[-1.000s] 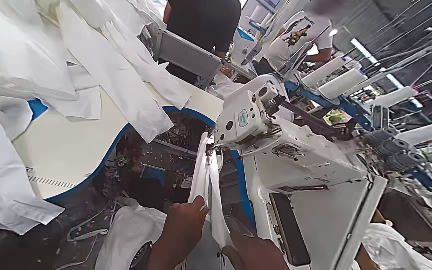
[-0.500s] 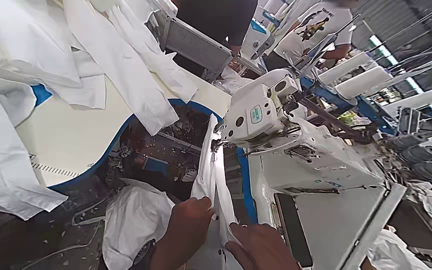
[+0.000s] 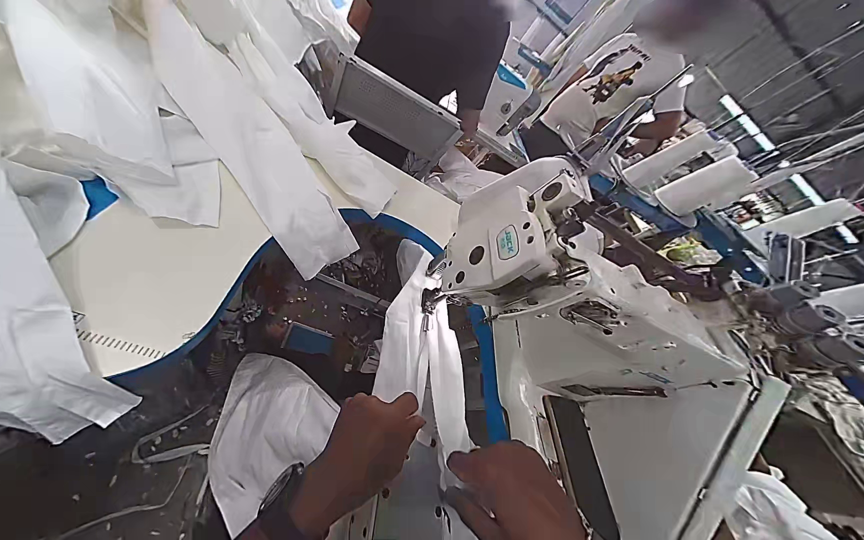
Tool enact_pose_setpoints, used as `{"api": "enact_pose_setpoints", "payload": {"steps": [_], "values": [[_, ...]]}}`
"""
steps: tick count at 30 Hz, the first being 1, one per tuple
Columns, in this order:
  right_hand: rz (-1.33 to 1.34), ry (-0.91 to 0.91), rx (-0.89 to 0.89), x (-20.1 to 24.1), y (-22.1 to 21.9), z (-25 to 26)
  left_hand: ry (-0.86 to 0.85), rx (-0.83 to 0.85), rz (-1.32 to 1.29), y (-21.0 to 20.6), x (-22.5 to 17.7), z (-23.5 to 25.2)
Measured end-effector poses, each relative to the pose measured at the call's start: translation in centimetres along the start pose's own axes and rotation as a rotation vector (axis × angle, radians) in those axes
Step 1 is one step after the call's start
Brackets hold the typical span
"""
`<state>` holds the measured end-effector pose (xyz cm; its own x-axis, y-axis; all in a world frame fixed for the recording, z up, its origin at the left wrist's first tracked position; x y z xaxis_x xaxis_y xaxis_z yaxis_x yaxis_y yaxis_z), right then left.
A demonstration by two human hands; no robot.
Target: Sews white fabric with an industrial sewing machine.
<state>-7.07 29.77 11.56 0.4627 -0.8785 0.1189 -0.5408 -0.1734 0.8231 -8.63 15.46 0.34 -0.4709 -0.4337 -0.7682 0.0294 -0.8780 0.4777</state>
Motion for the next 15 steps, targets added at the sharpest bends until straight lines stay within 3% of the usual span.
{"api": "enact_pose_setpoints", "payload": {"steps": [2,4,6,8,12,15], "values": [[0.053,0.028,0.008,-0.4,-0.9,0.4,-0.041,-0.046,0.031,0.2,0.9,0.9],[0.038,-0.064,-0.024,-0.3,-0.9,-0.3,-0.017,-0.021,0.041,0.1,1.2,1.3],[-0.059,-0.126,-0.233,1.3,-0.1,-1.4,0.06,0.113,0.032,0.7,0.4,1.5],[-0.133,-0.165,-0.371,2.6,-0.3,-1.2,0.068,0.143,0.057,1.2,-0.9,1.1],[-0.227,-0.249,-0.463,2.9,-0.8,0.0,-0.116,-0.181,0.135,-0.6,-0.7,0.4],[-0.349,-0.27,-0.531,3.8,-0.7,1.2,-0.077,-0.187,0.188,-0.5,-1.2,0.6]]}}
Point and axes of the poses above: each hand's wrist, its own z-axis towards the middle knuckle, its own y-axis out of the back of the hand, x = y × z, the point moved 3 cm from there along z, towards the middle knuckle
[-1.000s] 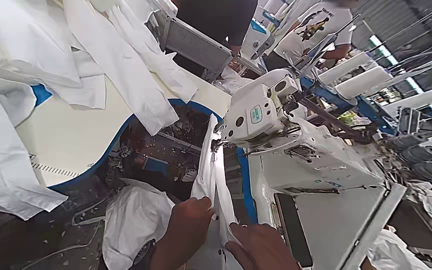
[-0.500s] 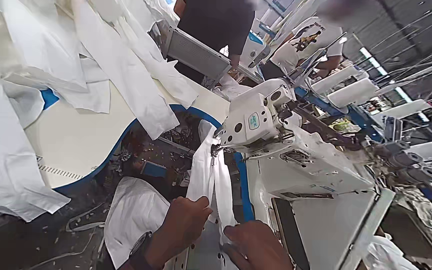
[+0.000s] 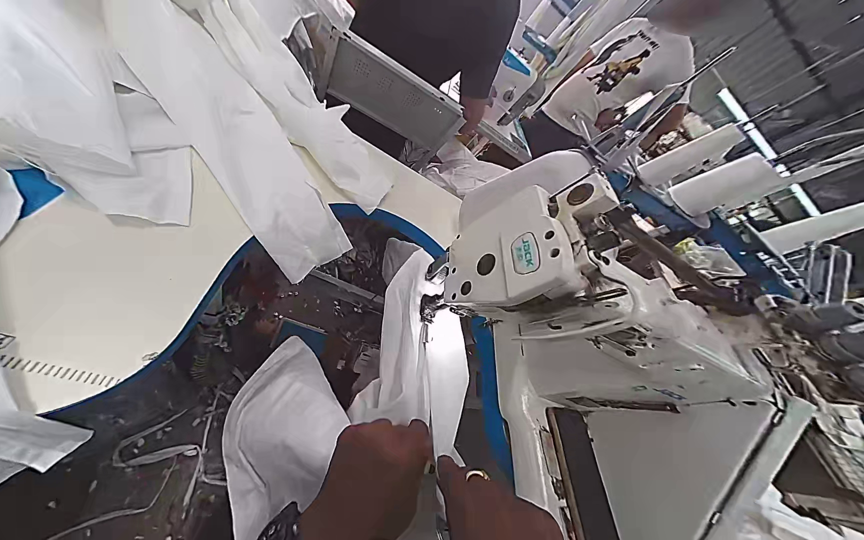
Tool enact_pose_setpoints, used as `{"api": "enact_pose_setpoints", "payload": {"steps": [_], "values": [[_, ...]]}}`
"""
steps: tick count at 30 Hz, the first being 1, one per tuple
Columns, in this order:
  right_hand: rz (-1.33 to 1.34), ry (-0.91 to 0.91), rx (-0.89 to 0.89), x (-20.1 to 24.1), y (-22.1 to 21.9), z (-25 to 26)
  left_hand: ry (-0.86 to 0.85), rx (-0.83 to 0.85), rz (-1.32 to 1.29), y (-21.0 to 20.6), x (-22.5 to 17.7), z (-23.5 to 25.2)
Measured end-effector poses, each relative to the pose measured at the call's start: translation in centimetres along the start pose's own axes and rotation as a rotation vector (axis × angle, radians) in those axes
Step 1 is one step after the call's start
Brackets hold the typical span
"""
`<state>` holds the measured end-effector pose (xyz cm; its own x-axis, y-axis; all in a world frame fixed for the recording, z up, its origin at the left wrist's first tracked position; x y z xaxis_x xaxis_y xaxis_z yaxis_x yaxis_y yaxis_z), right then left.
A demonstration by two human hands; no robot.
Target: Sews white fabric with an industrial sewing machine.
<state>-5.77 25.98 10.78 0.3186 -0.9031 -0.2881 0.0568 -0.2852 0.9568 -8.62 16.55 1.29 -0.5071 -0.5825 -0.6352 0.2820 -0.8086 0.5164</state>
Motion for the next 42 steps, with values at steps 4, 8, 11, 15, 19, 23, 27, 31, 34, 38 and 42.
{"api": "enact_pose_setpoints", "payload": {"steps": [4,8,11,15,19,23,27,31,34,38,42], "values": [[-0.014,0.007,-0.039,0.6,-0.5,1.9,0.134,0.086,-0.092,0.8,0.2,0.4],[-0.054,-0.011,-0.059,1.0,-0.7,4.0,0.161,-0.05,-0.217,-1.7,2.2,1.0],[0.006,-0.07,-0.01,0.0,-1.2,5.7,0.316,-0.001,-0.377,-2.5,2.9,1.9],[0.35,-0.181,0.351,-3.8,-2.2,2.1,0.654,0.383,-0.648,-1.0,5.8,2.1],[0.647,-0.074,0.53,-7.7,-6.7,0.2,0.407,0.677,-0.784,-1.3,14.0,6.0],[0.405,0.096,0.07,-5.4,0.1,-1.2,-0.12,0.632,-0.212,2.7,6.3,12.2],[0.422,-0.03,0.166,-5.0,-2.7,-2.5,-0.081,0.546,0.114,3.8,2.4,6.5],[0.42,0.017,0.114,-3.5,-3.0,-1.7,-0.02,0.019,-0.161,0.0,2.9,-0.6],[0.341,0.241,-0.113,-0.3,-2.1,1.0,0.048,0.17,-0.479,-1.3,2.9,-0.4],[0.297,0.224,0.335,0.2,-1.9,4.8,0.143,0.405,-1.022,-2.8,6.7,2.3],[0.28,0.032,0.542,-0.8,-1.9,6.4,0.211,0.281,-1.004,-4.0,6.7,3.0]]}}
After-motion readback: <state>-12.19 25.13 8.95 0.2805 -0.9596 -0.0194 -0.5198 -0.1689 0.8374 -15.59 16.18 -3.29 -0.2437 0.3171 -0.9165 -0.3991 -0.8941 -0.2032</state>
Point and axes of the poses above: each hand's wrist, its own z-axis towards the middle knuckle, its own y-axis out of the back of the hand, x = y × z, the point moved 3 cm from there along z, towards the middle knuckle
